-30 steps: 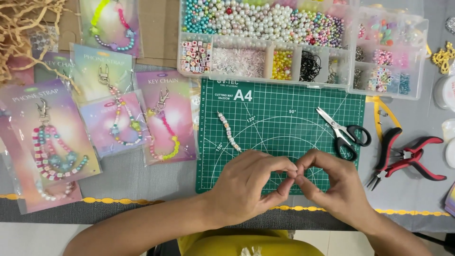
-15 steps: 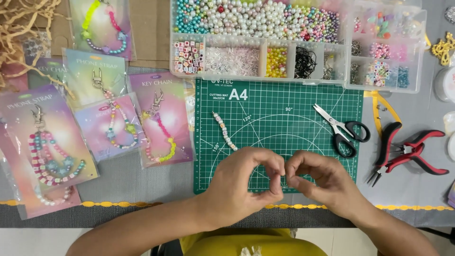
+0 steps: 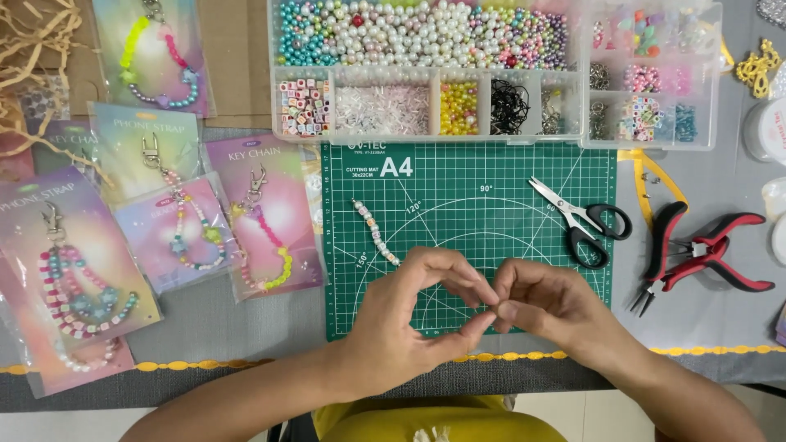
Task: Threading beads onto a cord and tying knots to create handmade jewelry.
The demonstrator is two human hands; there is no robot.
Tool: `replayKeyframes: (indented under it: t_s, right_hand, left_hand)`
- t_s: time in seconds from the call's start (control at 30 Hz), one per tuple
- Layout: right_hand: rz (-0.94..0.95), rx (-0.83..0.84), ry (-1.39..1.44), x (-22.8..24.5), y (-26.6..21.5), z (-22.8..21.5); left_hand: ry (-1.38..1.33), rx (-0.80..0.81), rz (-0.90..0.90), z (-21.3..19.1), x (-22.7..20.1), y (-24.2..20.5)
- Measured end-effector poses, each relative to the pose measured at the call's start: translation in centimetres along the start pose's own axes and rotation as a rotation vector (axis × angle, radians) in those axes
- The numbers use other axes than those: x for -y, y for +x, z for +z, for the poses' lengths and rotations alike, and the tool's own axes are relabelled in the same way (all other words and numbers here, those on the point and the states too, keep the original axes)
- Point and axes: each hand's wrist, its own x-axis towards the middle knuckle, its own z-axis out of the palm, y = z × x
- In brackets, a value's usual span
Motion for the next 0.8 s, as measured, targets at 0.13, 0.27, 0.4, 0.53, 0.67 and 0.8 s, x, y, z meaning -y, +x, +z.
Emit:
replayKeyframes:
  t_s: [0.13,0.27,0.4,0.53,0.67,0.8]
  right_hand:
    - [-0.029,0.089,0.007,0.7,0.5,0.4]
    - [-0.002,0.059,-0.016,0.4,0.6,-0.4]
    - [-0.027,-0.017,-0.119,0.6,1.1,-2.0]
    - [-0.022,-0.071,-0.201,0.9,1.5,-3.3]
    - [-0.057,-0.092,-0.226,1.4,1.6,-3.2]
    - [-0.066,-0.112,-0.299,1.9,1.5,-3.1]
  left_hand:
    - [-0.184,-0.046,-0.112,0.0,-0.4,0.0]
    - [-0.291,-0.149,-0.149,-1.0,0.2,0.4]
    - [-0.465,-0.342,-0.154,-2.8,0.4,1.4]
    - [-0.538,-0.467,-0.151,-4.8,0.0,2.2]
    - [-0.528,-0.492,-0.132,-5.6,-0.5,2.2]
    - [-0.595,-0.574,-0.087,-6.7,-0.7,2.3]
